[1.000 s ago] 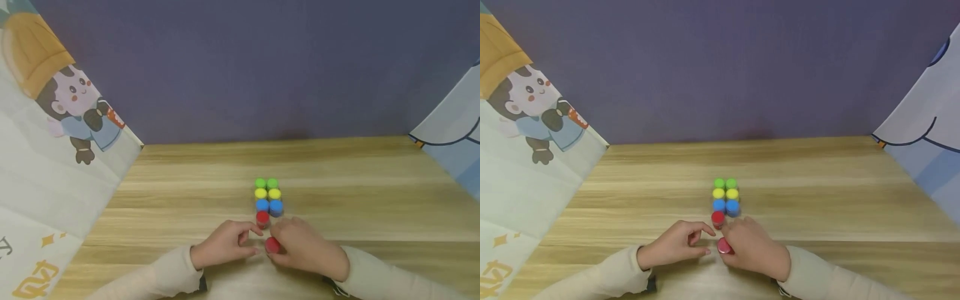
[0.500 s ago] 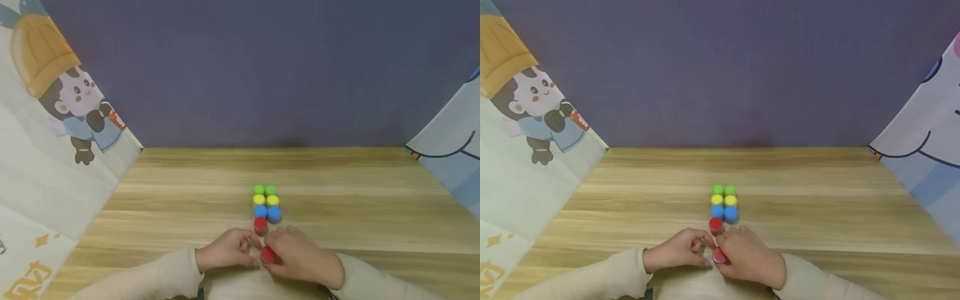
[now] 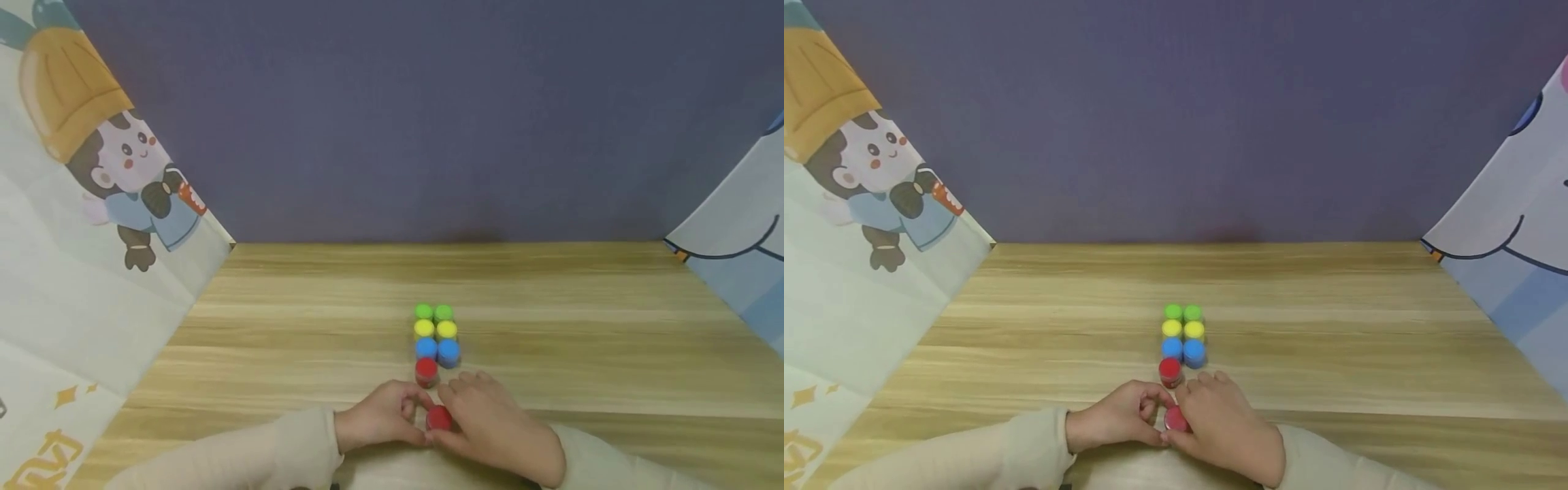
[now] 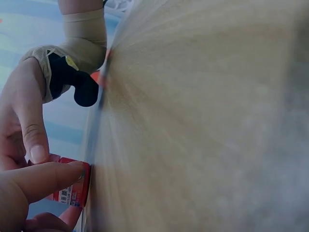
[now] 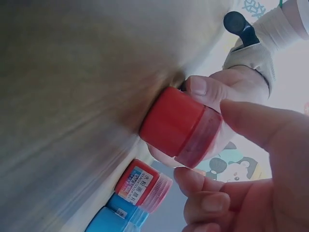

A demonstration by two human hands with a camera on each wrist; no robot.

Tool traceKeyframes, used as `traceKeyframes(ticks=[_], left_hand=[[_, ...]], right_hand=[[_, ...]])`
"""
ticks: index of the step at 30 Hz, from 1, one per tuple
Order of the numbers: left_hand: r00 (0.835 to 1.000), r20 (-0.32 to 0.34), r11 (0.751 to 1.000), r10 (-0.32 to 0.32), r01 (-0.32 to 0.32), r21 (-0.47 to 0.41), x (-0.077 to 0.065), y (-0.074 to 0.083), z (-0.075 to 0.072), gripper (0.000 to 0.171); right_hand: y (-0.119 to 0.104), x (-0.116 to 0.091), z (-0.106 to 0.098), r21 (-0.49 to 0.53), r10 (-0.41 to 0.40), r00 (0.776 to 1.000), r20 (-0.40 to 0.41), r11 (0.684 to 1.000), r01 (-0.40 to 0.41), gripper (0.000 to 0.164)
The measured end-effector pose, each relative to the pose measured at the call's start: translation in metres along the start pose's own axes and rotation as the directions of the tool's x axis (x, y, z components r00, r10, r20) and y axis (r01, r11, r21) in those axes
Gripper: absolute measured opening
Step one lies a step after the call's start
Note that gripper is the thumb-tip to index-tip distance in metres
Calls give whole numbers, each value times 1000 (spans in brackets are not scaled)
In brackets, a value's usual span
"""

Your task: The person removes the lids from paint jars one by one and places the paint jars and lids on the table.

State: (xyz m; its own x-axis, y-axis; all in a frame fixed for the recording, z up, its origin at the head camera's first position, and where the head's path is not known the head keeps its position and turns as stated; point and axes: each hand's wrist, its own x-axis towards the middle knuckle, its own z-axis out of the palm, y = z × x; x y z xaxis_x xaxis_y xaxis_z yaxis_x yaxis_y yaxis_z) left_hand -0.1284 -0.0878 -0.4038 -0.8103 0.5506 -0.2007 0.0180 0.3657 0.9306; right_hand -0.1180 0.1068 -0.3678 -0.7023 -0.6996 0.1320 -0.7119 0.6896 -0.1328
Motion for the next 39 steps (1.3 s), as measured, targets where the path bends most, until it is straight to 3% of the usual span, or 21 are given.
traceKeyframes(ticks=[9, 17, 28, 39], left_hand=[[1000, -9, 1000, 2, -2, 17, 2, 4, 4, 33], [998, 59, 998, 24, -20, -54, 4, 1, 2, 39], [994, 85, 998, 63, -62, -14, 6, 3, -3, 43], [994, 86, 998, 68, -67, -13, 6, -1, -1, 23]], right_hand=[[-5, 0, -2, -24, -13, 1000, -16, 1000, 13, 40], [-3, 3, 0, 11, -63, 998, -5, 998, 63, 35], [4, 8, -2, 18, -133, 991, 13, 991, 133, 39], [8, 13, -5, 48, -205, 977, 50, 978, 203, 36]])
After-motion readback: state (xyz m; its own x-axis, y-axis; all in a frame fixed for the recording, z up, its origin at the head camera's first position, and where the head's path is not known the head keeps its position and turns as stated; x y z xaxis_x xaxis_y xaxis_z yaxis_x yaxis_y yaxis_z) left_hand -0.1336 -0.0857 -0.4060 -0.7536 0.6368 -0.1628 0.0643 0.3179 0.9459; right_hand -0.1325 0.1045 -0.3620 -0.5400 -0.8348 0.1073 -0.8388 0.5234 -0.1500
